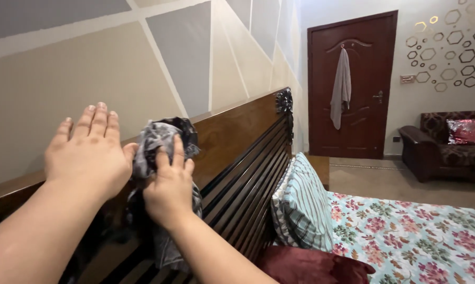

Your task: The person wipes down the nightstand and the bed headboard with a cloth.

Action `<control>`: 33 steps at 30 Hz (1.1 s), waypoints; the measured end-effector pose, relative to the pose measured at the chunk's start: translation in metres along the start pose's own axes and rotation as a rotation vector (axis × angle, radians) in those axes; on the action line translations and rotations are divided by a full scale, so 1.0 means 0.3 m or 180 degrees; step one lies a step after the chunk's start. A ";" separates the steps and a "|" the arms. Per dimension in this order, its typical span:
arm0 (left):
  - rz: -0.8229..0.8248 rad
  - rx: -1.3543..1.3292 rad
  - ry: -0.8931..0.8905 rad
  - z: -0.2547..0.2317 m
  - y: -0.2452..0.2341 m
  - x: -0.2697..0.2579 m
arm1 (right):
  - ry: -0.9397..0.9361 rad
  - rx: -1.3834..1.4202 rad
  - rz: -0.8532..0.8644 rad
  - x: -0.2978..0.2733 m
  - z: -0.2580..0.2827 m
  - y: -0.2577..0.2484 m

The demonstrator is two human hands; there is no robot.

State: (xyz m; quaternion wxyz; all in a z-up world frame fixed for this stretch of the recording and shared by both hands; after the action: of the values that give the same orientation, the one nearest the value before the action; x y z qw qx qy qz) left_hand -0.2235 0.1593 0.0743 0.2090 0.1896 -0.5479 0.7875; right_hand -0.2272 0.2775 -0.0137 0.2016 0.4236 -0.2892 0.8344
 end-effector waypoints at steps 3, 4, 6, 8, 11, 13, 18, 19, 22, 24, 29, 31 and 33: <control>-0.0045 0.0032 -0.0020 0.035 -0.024 -0.051 | -0.0515 -0.0127 0.0039 -0.056 0.147 -0.015; -0.0041 0.0065 -0.0049 0.054 -0.027 -0.070 | -0.0645 -0.0135 0.0007 -0.067 0.182 -0.022; -0.0024 0.0129 -0.0103 0.098 -0.035 -0.111 | -0.0901 -0.0147 -0.0051 -0.083 0.249 -0.033; -0.0038 0.0107 -0.0223 0.148 -0.042 -0.151 | -0.0835 0.0010 0.0020 -0.081 0.255 -0.040; -0.0048 0.0151 -0.0305 0.186 -0.040 -0.207 | -0.0759 0.0164 0.0082 -0.099 0.244 -0.043; -0.0056 0.0199 -0.0312 0.204 -0.039 -0.251 | -0.0635 0.0240 0.0161 -0.123 0.232 -0.034; -0.0138 0.0254 -0.0304 0.217 -0.054 -0.333 | -0.0349 0.0304 0.0349 -0.167 0.180 -0.030; -0.0174 0.0309 -0.0266 0.213 -0.061 -0.350 | -0.0316 0.0401 0.0368 -0.179 0.177 -0.034; -0.0204 0.0453 -0.0174 0.200 -0.076 -0.392 | -0.0241 0.0649 0.0270 -0.223 0.197 -0.056; -0.0114 0.0516 -0.0153 0.199 -0.082 -0.406 | -0.0233 0.0759 0.0003 -0.267 0.252 -0.075; -0.0130 0.0771 -0.0303 0.270 -0.120 -0.431 | -0.0599 0.0245 -0.0238 -0.325 0.450 -0.082; -0.0149 0.0727 -0.0362 0.304 -0.121 -0.438 | -0.0697 0.0120 -0.0246 -0.303 0.487 -0.074; -0.0201 0.0544 -0.0372 0.315 -0.117 -0.436 | -0.0622 0.0007 -0.0172 -0.254 0.480 -0.064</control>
State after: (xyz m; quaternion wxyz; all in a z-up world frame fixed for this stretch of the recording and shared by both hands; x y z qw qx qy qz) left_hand -0.0882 0.0654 0.0637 0.1845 0.2695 -0.4838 0.8120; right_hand -0.0884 0.1908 -0.0020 0.1945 0.5108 -0.2950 0.7837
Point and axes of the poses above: each hand's wrist, its own x-axis towards the middle knuckle, its own y-axis out of the palm, z = x × y, the point moved 10 cm from there along x, towards the middle knuckle, and after that the axes turned 8 degrees about z, right-handed, at the moved point
